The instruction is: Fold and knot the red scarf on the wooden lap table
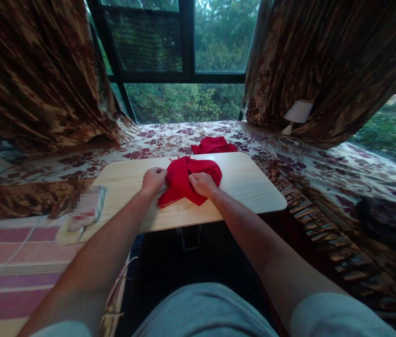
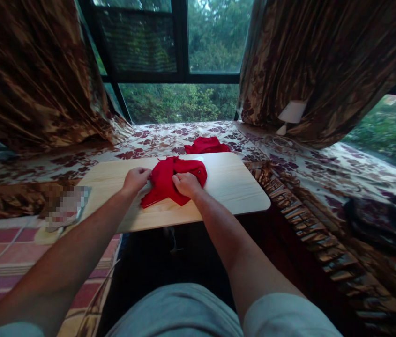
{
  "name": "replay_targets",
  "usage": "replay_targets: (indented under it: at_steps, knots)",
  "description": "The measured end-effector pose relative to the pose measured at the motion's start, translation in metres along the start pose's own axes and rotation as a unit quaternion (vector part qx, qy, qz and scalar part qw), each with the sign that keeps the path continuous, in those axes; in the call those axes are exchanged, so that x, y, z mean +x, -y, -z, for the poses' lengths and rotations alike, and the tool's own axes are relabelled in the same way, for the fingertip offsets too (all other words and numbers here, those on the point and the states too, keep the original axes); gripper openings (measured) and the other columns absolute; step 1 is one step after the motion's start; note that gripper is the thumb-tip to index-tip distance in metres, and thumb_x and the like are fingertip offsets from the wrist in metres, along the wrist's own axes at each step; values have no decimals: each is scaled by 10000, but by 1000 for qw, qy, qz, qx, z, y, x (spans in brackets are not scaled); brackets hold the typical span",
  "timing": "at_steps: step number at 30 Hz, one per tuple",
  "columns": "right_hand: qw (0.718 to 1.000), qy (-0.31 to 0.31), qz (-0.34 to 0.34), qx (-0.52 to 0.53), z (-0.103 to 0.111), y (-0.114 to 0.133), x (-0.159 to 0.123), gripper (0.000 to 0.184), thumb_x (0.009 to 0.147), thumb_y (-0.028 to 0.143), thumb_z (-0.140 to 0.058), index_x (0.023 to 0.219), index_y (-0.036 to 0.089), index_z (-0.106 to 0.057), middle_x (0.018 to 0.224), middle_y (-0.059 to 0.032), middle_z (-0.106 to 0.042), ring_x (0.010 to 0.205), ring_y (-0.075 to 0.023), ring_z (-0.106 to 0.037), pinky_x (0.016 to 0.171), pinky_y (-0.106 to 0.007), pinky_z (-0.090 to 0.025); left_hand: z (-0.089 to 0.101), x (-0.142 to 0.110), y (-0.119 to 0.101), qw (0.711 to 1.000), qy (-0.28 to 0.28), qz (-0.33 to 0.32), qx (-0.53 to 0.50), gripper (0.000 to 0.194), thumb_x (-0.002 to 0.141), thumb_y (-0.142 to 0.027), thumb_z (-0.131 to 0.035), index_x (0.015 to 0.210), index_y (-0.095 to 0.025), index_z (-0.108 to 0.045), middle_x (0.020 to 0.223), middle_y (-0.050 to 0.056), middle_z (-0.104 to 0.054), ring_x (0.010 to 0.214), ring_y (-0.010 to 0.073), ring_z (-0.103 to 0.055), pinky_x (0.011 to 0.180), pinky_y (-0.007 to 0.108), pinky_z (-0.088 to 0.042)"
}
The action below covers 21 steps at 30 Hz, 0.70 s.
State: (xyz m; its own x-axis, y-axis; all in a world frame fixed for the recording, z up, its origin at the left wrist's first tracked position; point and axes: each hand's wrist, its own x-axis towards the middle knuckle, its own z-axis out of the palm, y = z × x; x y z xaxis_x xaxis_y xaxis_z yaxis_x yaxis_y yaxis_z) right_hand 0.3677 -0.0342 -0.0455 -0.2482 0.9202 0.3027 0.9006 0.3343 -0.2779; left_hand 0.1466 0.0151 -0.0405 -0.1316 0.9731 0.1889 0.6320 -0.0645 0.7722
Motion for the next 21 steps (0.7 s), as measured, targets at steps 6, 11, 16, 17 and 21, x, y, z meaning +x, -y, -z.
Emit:
replay_targets:
  at_steps: [6,11,16,17,21]
  knots:
    - [999,-5,40,15,3,2,-2,442,1061,414,-401,897,199,-751,965,-59,-767,904,-159,-657,850,-262,-376,-12,16,-34,993,83,89,-5,178,693,-324,-739,688,-151,-700,627,70,-680,728,257,-685,652,308,-489]
    - [998,2,61,35,4,1,-8,437,1021,521,-467,882,211,-742,939,-39,-731,872,-149,-627,775,-255,-370,-25,27,-62,943,192,223,-155,192,677,-287,-815,673,-160,-671,626,76,-697,608,252,-674,559,330,-520]
    - [995,22,85,54,5,4,-20,449,998,580,-486,892,220,-733,968,-22,-687,868,-137,-607,749,-248,-372,-32,27,-63,902,265,272,-207,170,724,-301,-795,754,-154,-714,686,115,-735,594,280,-694,580,388,-588]
    - [994,23,92,56,6,5,-23,454,996,583,-489,877,216,-728,960,-22,-681,869,-136,-605,752,-248,-374,-32,26,-63,890,273,283,-231,166,729,-294,-790,790,-154,-725,700,118,-740,609,289,-704,589,396,-599]
    - [992,20,103,66,7,7,-28,445,976,583,-531,832,200,-705,927,-21,-663,864,-135,-601,760,-249,-376,-27,26,-61,859,250,290,-341,232,738,-272,-753,938,-155,-739,723,110,-749,647,310,-724,635,440,-632]
